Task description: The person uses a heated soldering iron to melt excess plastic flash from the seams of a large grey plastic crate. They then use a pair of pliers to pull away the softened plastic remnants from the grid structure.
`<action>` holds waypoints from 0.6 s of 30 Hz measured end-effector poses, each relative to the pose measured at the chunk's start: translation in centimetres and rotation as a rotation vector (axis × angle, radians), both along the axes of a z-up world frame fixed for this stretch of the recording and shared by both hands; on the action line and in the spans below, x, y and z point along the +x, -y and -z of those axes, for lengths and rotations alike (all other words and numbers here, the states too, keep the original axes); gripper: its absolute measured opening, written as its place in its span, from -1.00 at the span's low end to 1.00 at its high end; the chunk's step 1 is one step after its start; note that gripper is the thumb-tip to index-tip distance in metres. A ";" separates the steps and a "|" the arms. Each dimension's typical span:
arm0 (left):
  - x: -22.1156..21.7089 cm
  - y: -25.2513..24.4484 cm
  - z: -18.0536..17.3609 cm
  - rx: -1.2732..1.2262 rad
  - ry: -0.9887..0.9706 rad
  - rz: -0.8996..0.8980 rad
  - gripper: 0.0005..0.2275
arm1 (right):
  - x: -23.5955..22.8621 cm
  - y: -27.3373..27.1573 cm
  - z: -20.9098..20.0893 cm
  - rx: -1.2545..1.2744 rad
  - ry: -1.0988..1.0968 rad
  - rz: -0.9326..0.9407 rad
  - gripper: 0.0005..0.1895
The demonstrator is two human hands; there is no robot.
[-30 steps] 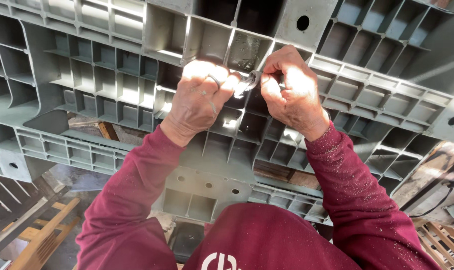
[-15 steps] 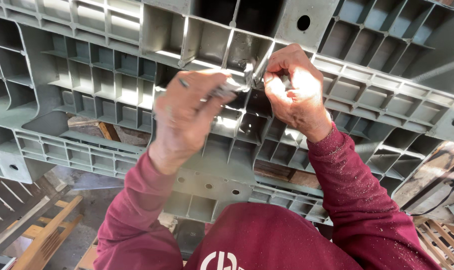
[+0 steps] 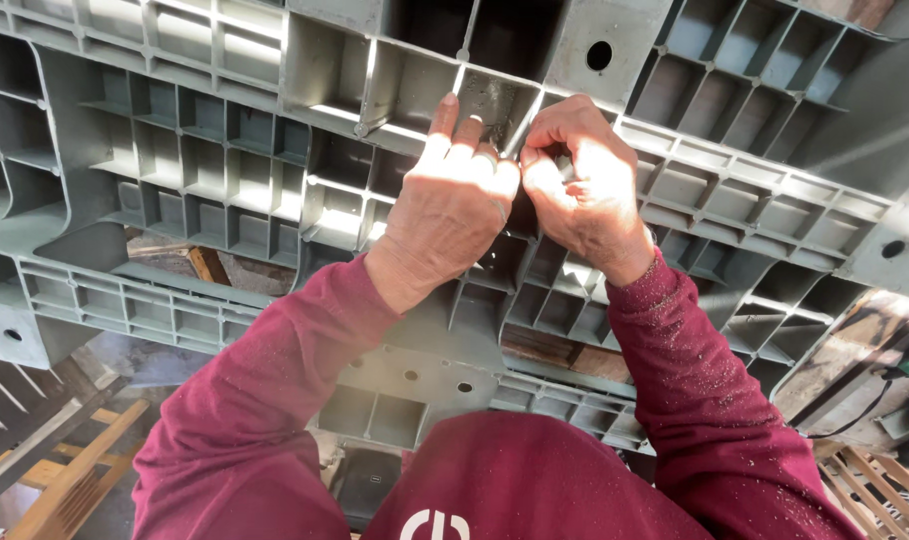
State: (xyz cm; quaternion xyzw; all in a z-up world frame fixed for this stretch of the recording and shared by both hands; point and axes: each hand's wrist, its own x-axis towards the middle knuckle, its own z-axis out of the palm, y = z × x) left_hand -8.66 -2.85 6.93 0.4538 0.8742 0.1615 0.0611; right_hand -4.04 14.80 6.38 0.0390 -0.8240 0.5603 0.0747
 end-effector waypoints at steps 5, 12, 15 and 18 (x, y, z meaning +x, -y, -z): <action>1.2 1.5 -0.3 0.229 -0.097 -0.080 -0.82 | 0.1 -0.1 0.6 0.042 -0.028 0.008 -0.82; 6.0 6.1 -4.3 1.041 0.425 -0.745 -0.92 | 0.5 0.0 1.5 0.015 -0.051 -0.003 -0.86; 7.6 7.2 -6.0 1.302 0.434 -0.741 -0.87 | 0.7 -0.1 2.2 0.001 -0.026 -0.024 -0.87; 9.4 7.6 -7.3 1.559 0.572 -0.703 -0.80 | 0.8 0.1 2.5 -0.069 0.038 -0.008 -0.87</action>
